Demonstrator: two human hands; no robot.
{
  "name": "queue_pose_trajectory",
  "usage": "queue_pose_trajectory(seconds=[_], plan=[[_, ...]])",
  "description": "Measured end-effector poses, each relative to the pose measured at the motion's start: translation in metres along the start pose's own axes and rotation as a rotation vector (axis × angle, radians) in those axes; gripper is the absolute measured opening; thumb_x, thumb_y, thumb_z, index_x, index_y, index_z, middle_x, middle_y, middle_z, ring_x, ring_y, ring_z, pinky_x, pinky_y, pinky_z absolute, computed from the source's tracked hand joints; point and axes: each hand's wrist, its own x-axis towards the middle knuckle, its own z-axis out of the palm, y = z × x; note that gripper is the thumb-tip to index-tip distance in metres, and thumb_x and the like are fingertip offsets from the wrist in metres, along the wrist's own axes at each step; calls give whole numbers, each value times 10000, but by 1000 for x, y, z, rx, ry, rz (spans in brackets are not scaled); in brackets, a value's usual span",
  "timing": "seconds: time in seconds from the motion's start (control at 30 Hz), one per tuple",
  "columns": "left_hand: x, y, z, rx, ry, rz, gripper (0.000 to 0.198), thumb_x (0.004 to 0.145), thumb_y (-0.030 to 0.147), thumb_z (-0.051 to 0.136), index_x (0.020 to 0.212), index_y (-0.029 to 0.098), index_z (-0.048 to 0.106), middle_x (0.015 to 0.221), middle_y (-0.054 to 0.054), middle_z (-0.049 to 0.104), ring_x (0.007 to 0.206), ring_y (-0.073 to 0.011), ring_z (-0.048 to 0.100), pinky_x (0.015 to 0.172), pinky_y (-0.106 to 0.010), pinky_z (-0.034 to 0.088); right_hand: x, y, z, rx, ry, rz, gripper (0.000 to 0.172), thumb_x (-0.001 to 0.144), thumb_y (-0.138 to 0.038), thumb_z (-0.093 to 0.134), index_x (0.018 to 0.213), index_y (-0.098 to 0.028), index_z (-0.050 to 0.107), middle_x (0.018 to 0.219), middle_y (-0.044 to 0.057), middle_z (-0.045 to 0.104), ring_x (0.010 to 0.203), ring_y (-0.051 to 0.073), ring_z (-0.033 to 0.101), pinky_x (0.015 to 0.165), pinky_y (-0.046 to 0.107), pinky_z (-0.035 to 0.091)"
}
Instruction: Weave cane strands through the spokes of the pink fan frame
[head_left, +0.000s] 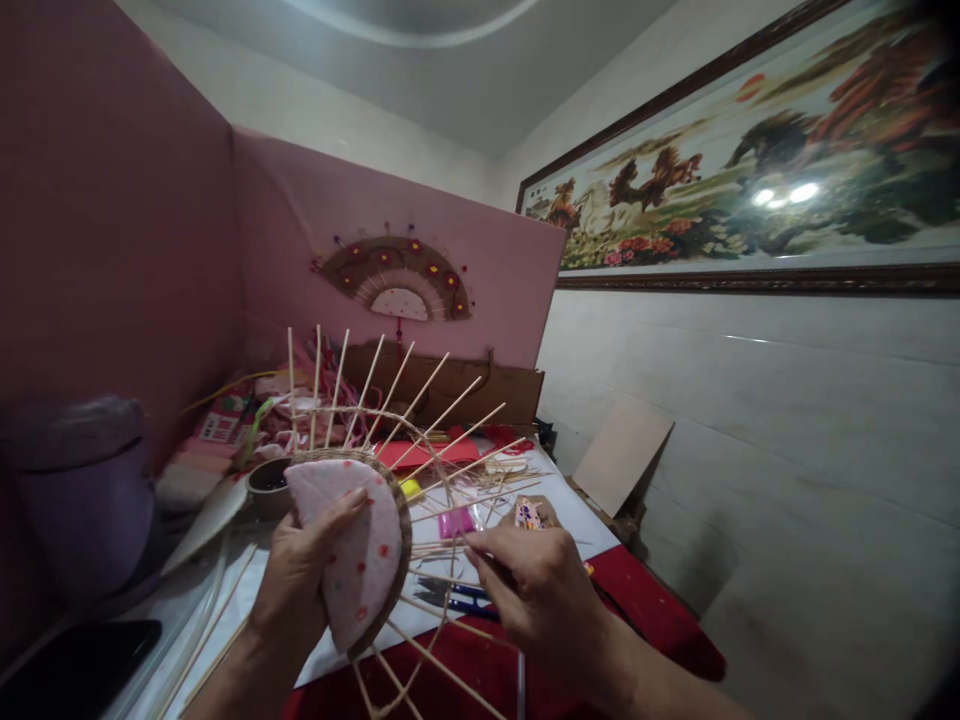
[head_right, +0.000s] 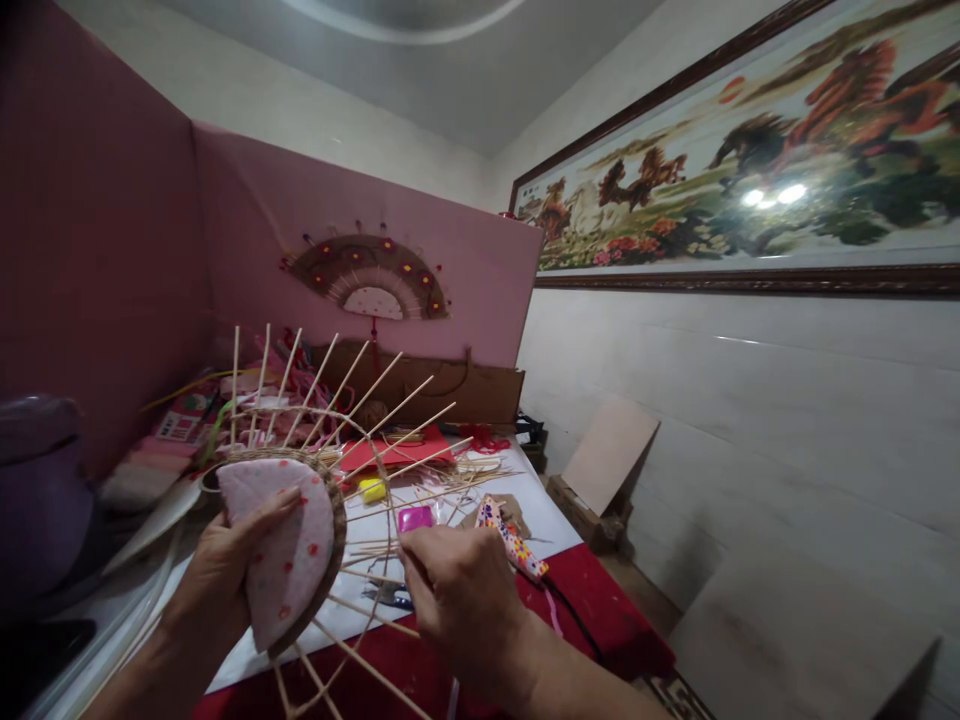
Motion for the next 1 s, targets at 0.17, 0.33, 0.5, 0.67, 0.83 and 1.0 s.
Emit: queue_pose_trajectory(seconds=[0.17, 0.33, 0.5, 0.67, 0.83, 1.0], plan=[[1, 0, 0, 8, 20, -7, 363, 510, 140, 816, 823, 159, 634, 632, -15, 711, 485, -171, 640, 441, -262, 540, 0, 4, -11, 24, 7, -4, 226, 910, -210, 457, 920, -172, 679, 722, 53, 681, 658, 147, 611, 620, 254, 407], [0, 1, 0, -5, 11, -29, 343, 525, 119, 793, 821, 153, 623, 623, -13, 706, 470, -166, 636, 424, -248, 531, -4, 8, -14, -40, -11, -39, 225, 910, -211, 461, 999, -197, 667, 711, 35, 623, 625, 140, 548, 582, 259, 372], [0, 3, 0, 13, 1, -62, 292, 544, 101, 768, 789, 147, 615, 596, -15, 695, 447, -159, 625, 408, -238, 519, 1, 17, -23, -72, -37, -76, 255, 883, -152, 470, 1025, -218, 672, 875, 66, 579, 727, 144, 538, 627, 260, 396], [2, 3, -1, 12, -7, -43, 277, 561, 98, 753, 798, 142, 617, 612, -29, 698, 454, -167, 631, 415, -244, 523, 7, 35, -36, 150, -75, -46, 294, 873, -115, 462, 1060, -218, 664, 856, 41, 600, 755, 137, 555, 659, 263, 429], [3, 3, -2, 0, -8, -62, 286, 558, 86, 756, 802, 143, 617, 606, -37, 700, 450, -179, 631, 407, -263, 529, 8, 46, -45, 234, -134, -60, 383, 809, -46, 470, 1066, -233, 684, 902, 48, 662, 858, 163, 576, 761, 313, 455], [3, 4, -3, -17, -8, -84, 219, 610, 76, 714, 797, 143, 622, 608, -36, 704, 450, -176, 635, 412, -260, 534, 7, 54, -54, 451, -198, 169, 349, 753, -91, 491, 984, -210, 724, 893, 60, 696, 869, 173, 619, 775, 329, 475]])
